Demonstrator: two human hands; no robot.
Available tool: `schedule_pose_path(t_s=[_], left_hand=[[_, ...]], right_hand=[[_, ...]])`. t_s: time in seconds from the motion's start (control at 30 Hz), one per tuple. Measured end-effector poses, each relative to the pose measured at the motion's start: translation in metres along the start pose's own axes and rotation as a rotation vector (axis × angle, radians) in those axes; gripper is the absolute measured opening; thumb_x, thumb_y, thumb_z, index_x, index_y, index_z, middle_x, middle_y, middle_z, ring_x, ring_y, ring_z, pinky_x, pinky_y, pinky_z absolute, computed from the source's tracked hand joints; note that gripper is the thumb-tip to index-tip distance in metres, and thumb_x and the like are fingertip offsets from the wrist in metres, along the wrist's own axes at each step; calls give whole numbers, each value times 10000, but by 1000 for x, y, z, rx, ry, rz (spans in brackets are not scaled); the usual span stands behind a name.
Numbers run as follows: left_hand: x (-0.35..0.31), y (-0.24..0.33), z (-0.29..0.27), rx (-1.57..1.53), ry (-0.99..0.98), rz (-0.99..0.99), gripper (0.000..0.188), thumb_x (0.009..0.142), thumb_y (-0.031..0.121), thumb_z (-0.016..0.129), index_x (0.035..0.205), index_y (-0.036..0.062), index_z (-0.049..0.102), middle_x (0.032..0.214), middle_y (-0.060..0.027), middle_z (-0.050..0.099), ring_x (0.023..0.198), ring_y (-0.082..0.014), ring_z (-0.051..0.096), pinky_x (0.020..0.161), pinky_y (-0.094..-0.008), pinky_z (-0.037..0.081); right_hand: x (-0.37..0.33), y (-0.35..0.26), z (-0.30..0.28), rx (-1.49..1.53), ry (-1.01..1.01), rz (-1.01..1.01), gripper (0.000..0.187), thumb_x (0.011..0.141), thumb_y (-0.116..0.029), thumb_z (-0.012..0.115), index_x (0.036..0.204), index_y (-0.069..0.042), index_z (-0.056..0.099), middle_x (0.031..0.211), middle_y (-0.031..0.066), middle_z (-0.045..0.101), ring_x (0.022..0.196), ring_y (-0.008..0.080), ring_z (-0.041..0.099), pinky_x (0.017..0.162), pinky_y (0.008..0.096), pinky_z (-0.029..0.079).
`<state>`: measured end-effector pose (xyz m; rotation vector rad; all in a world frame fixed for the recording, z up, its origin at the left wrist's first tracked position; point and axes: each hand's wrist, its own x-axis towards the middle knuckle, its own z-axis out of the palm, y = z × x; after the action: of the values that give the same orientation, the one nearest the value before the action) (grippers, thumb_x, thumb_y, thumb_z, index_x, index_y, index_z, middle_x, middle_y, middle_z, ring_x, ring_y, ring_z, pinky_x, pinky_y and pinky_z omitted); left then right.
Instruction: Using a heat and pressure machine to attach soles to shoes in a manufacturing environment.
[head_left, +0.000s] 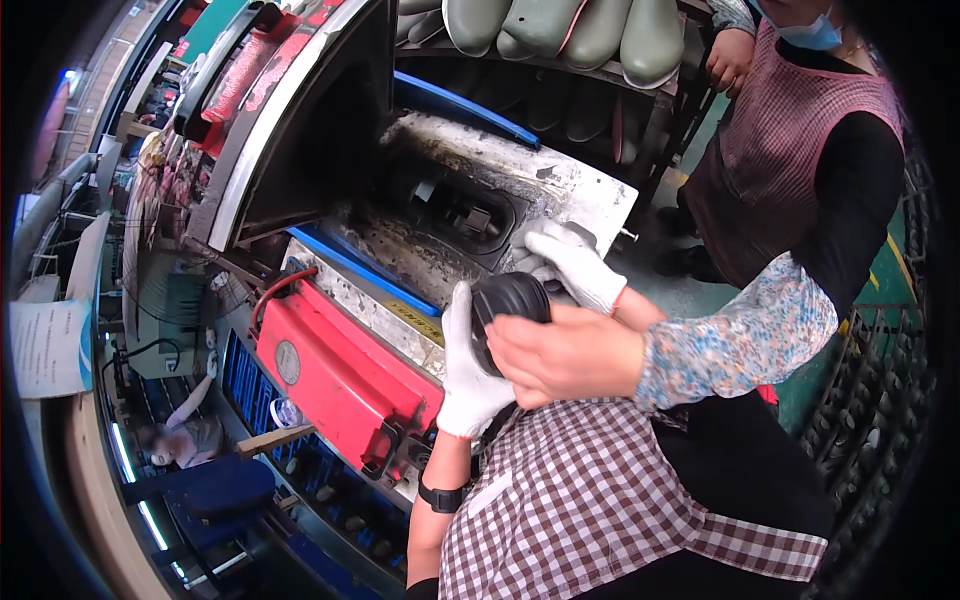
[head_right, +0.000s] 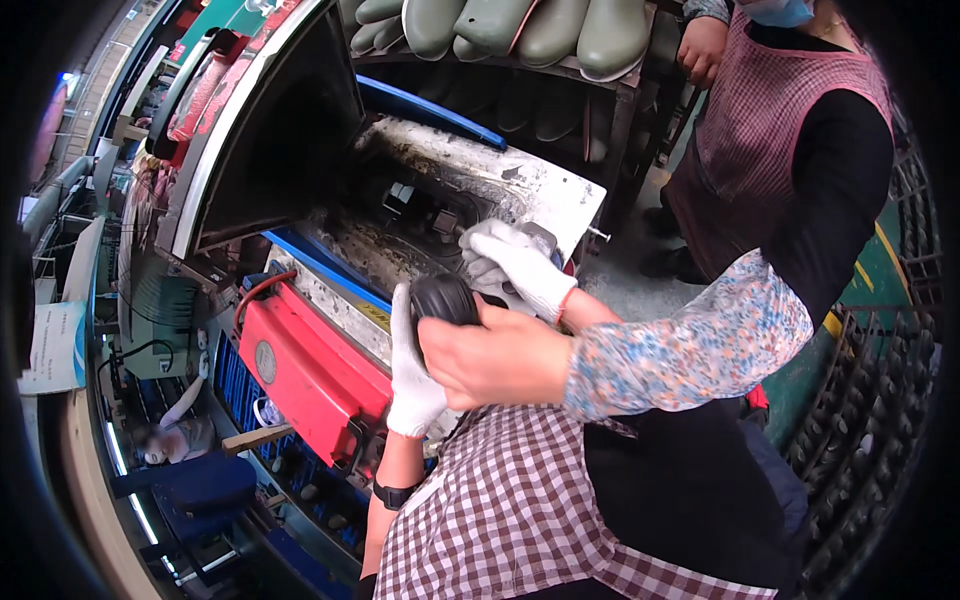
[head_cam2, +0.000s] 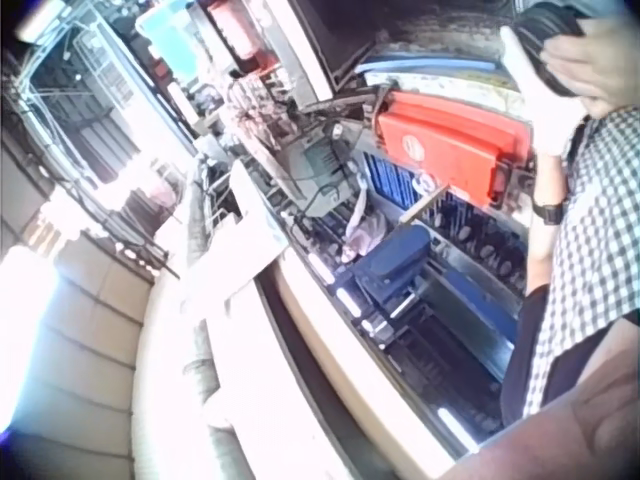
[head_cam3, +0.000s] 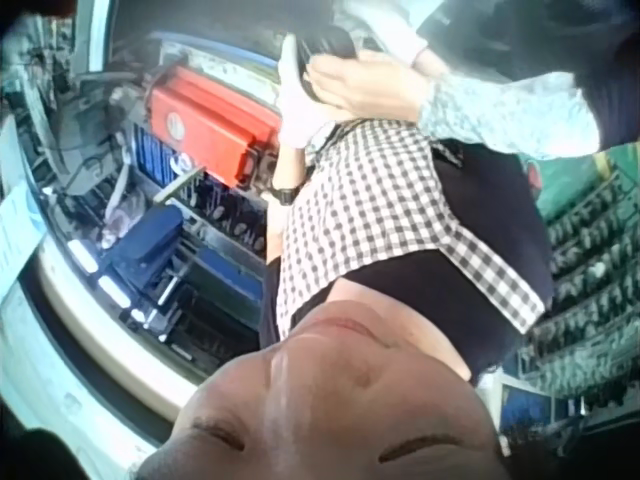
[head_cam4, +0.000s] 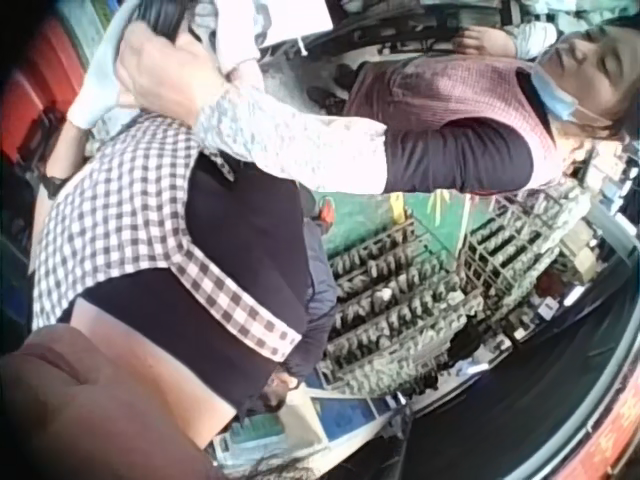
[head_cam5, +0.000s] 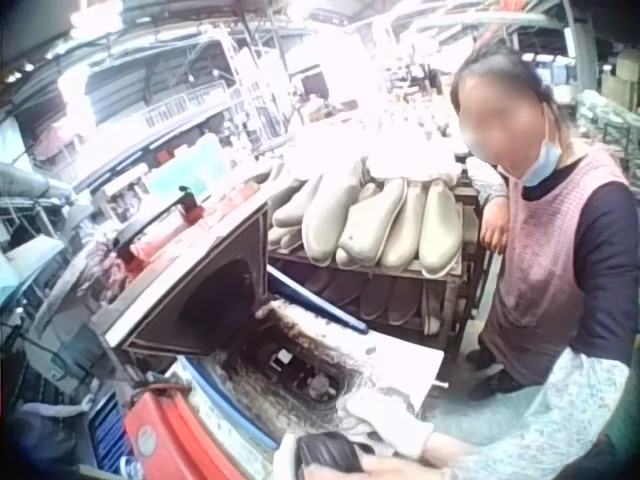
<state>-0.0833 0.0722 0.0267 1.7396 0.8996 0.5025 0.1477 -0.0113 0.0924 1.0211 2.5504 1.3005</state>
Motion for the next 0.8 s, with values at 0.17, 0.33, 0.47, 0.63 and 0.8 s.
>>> schedule_pose_path(t_s=[0.17, 0.33, 0.47, 0.63, 0.8], left_hand=[[-4, -20, 4, 287, -47, 382, 1288, 731, 309, 977, 1721, 77, 187, 1586, -274, 443, 1434, -466, 504, 1209, -564, 417], [-9, -50, 16, 411, -29, 619, 1250, 774, 296, 961, 1728, 111, 174, 1611, -282, 429, 1461, -484, 488, 1205, -580, 420], [-19, -60, 18, 411, -30, 541, 1257, 743, 329, 972, 1710, 106, 201, 1606, -276, 434, 1466, -492, 482, 1205, -588, 427], [-27, -63, 17, 357, -6, 442, 1242, 724, 345, 986, 1685, 82, 244, 1597, -279, 440, 1463, -491, 484, 1202, -578, 438], [-28, -71, 17, 354, 30, 430, 1194, 743, 314, 978, 1665, 73, 258, 1580, -276, 450, 1446, -484, 503, 1193, -568, 452]], right_hand=[[-27, -53, -15, -865, -104, -9, 325, 1058, -135, 621, 1356, -17, 563, 1362, 77, 596, 1303, 202, 594, 1147, 307, 467], [-45, -100, -14, -895, -113, -3, 348, 1076, -138, 605, 1397, -9, 561, 1361, 81, 584, 1325, 200, 581, 1166, 295, 455], [-44, -97, -5, -1066, -92, -90, 366, 1091, -140, 592, 1429, -3, 559, 1360, 84, 575, 1343, 198, 571, 1181, 285, 446], [-43, -76, -5, 177, 110, 54, 335, 1006, -168, 616, 1332, -99, 652, 1401, 61, 566, 1358, 343, 551, 1191, 384, 474], [-28, -65, -9, 769, 267, 200, 283, 931, -210, 646, 1201, -208, 733, 1404, 22, 554, 1370, 475, 513, 1182, 479, 493]])
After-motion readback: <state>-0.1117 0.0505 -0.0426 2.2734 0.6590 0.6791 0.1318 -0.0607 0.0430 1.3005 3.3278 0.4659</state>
